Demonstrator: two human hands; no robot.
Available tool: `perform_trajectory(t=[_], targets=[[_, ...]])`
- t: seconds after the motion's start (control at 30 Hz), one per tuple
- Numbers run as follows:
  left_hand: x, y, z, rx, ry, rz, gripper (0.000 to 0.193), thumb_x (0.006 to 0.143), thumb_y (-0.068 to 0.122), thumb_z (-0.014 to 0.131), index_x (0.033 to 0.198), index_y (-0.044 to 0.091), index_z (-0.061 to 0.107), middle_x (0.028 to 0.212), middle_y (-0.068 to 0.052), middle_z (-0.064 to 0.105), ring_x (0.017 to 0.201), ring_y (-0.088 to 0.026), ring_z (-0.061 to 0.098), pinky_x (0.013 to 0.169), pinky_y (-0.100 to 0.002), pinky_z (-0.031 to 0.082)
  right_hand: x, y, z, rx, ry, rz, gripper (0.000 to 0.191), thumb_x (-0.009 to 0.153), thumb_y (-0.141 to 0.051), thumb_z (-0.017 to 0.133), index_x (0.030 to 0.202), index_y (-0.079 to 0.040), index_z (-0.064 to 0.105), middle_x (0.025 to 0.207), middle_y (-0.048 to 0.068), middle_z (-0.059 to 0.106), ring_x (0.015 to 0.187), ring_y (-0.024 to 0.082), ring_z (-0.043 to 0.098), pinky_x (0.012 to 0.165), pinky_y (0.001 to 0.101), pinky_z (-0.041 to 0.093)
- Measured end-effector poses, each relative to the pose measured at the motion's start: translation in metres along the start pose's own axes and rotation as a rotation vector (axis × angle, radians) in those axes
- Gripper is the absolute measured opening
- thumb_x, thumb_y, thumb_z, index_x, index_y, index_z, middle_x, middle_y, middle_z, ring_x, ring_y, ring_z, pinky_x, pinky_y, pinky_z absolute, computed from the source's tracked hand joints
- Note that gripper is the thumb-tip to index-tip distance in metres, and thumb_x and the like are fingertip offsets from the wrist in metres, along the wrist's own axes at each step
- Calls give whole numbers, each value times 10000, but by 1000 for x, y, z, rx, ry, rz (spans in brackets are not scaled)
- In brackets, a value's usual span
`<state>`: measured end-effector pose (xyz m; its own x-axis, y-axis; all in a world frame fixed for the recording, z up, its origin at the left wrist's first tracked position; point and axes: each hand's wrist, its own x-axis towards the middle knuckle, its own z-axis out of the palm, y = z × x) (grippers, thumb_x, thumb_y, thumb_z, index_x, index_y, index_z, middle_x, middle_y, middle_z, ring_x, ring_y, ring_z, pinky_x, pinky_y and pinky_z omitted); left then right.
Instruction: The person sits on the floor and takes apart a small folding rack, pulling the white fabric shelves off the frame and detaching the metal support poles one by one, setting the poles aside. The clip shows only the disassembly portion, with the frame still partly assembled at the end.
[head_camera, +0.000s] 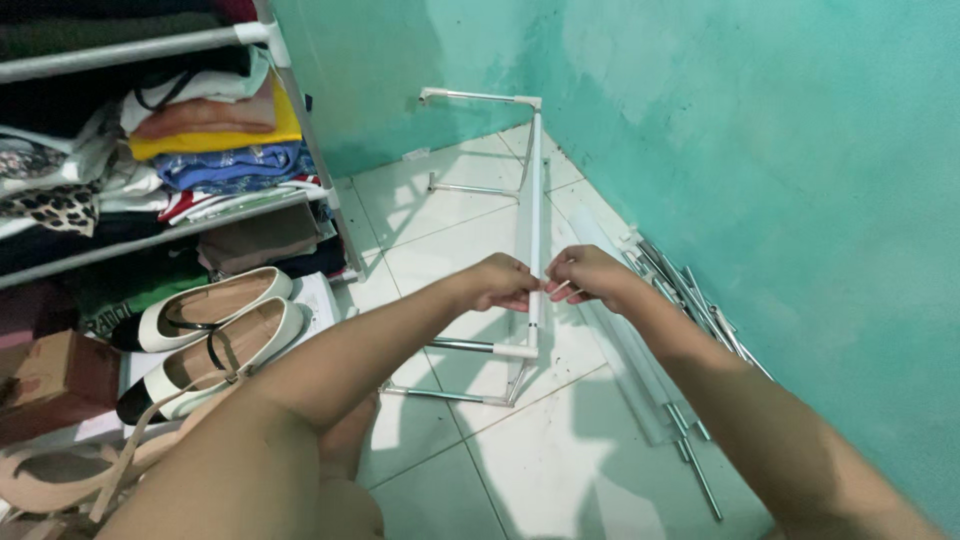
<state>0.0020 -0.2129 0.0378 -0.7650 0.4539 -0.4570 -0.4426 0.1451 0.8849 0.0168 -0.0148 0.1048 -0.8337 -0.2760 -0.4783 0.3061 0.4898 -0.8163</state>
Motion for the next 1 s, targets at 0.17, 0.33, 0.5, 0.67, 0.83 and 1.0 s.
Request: perform_trajectory(t=[0.17, 0.33, 0.5, 0.67, 0.83, 1.0], targets=[[12, -3, -10, -77, -143, -21, 210, 906, 181, 764, 898, 56, 595, 962, -70, 676, 898, -178, 716, 803, -345, 659, -27, 15, -1, -210, -284, 140, 290, 894, -371, 716, 967, -94, 763, 906, 18, 767, 843, 112, 718, 718, 276, 527], [0, 5, 2, 116, -117, -59, 263, 882, 260, 785, 864, 96, 580, 998, -46, 674, 993, -188, 702, 771, -351, 638, -47, 29, 4, -137, -381, 150, 291, 882, -389, 735, 934, -107, 783, 907, 5, 779, 851, 98, 718, 723, 275, 531], [-10, 15, 14, 235, -87, -69, 325, 874, 329, 788, 855, 99, 560, 1029, -33, 661, 1030, -198, 700, 769, -380, 640, -50, 38, 4, -74, -378, 159, 212, 880, -303, 755, 916, -95, 773, 898, 3, 776, 838, 92, 713, 716, 268, 536], [-21, 19, 13, 271, -53, -101, 306, 871, 332, 783, 915, 119, 567, 1085, -15, 651, 1032, -179, 686, 782, -373, 641, -41, 50, 6, -59, -400, 76, 144, 908, -218, 747, 920, -77, 767, 864, 13, 750, 792, 74, 694, 677, 217, 519], [-31, 24, 14, 343, -40, -100, 304, 875, 334, 778, 918, 109, 577, 1076, -28, 654, 1004, -174, 684, 746, -357, 646, -19, 74, -17, -86, -275, 64, 116, 903, -115, 674, 941, -45, 758, 855, 24, 751, 763, 85, 685, 663, 232, 538], [-27, 24, 12, 305, -90, -110, 331, 889, 328, 760, 996, 83, 567, 1104, -42, 646, 987, -179, 687, 766, -378, 641, -3, 112, -35, -8, 195, 37, 220, 833, -81, 631, 1041, -145, 664, 842, 32, 694, 730, 162, 685, 610, 326, 535]])
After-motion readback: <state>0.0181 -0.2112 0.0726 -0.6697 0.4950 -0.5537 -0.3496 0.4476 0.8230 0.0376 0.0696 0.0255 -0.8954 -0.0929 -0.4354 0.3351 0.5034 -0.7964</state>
